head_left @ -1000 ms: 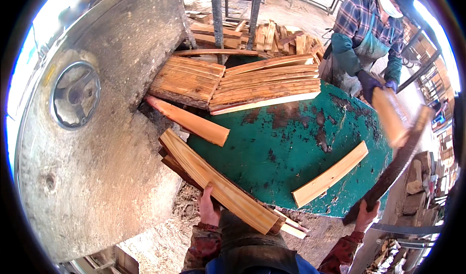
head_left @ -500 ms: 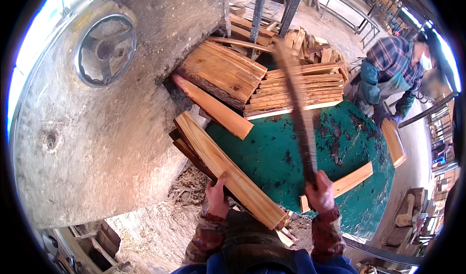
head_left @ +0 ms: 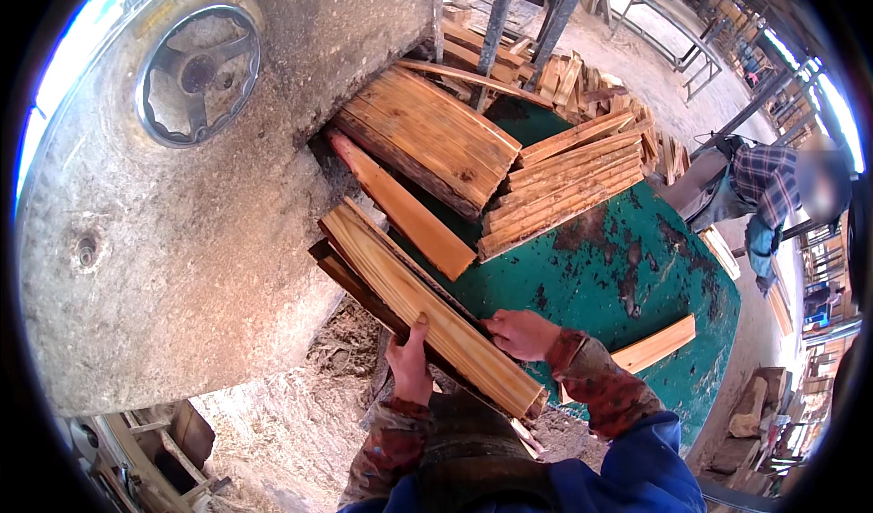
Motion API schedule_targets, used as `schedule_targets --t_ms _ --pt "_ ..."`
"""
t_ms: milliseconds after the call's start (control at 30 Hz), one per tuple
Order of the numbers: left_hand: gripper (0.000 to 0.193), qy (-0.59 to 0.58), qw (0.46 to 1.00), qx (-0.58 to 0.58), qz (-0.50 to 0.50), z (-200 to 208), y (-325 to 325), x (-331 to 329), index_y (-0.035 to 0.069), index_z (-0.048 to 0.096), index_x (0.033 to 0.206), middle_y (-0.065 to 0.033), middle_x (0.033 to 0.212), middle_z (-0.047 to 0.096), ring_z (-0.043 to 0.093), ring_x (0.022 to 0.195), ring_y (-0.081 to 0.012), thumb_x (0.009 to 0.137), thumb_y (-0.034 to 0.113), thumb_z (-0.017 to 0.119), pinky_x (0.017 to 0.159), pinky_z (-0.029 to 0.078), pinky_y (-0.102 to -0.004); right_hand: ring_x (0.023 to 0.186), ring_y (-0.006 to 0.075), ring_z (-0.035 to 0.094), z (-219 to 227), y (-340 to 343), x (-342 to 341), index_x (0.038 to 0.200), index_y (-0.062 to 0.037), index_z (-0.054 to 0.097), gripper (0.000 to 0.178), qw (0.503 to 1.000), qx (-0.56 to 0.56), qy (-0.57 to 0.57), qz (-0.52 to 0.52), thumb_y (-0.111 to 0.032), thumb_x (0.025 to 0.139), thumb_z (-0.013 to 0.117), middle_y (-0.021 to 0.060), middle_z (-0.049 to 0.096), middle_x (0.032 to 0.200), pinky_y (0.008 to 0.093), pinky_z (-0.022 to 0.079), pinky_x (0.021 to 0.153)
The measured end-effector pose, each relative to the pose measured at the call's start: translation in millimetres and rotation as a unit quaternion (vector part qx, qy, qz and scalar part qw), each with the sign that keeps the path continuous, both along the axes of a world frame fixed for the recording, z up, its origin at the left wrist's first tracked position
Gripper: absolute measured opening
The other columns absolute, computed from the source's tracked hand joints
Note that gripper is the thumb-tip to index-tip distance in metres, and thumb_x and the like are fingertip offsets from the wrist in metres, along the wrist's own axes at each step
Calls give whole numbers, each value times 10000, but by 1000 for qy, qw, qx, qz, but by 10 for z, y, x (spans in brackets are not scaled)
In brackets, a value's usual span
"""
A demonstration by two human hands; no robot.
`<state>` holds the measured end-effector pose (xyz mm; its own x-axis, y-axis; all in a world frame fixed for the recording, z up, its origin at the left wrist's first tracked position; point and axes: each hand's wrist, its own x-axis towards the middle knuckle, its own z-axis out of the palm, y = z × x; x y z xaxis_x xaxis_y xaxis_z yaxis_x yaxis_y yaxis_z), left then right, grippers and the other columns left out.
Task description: The person repeatedly picks up stacks of cut wooden planks from a green work table and carries them to a metal rack, arranging them vertically among other planks. The person handles the planks by hand and returns to the table to repeat the process.
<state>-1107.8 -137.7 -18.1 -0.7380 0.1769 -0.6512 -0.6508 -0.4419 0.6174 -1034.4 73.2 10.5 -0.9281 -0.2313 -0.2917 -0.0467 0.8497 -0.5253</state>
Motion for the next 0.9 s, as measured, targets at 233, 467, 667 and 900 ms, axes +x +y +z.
schedule_targets --t_ms 233,467,667,900 --pt "503 -1 999 -26 20 37 16 55 -26 546 1185 -89 1099 615 597 954 -188 802 222 756 833 493 -323 886 374 590 85 -183 -927 1077 8 600 301 983 -71 159 -65 -202 862 607 177 588 924 448 500 757" --pt "560 61 998 -8 17 5 58 103 -41 526 1213 -92 1123 615 579 980 -173 781 215 775 876 463 -319 982 386 593 -333 -299 -1716 1296 3 415 623 959 164 127 -194 -198 769 679 208 531 1109 455 518 798" --pt "602 46 997 -60 16 -99 6 188 -59 513 1206 -97 1122 615 580 1012 -182 772 255 787 903 452 -324 933 422 608 -321 -415 -1764 1224 -13 456 562 962 150 33 -226 -171 729 673 241 523 1087 483 520 779" --pt "793 38 999 0 7 -126 84 238 -111 435 1265 -137 1186 583 542 1079 -209 720 323 815 971 405 -330 868 406 629 -130 -214 -1451 1064 -35 562 339 972 134 118 -155 -175 763 631 226 550 1073 492 532 722"
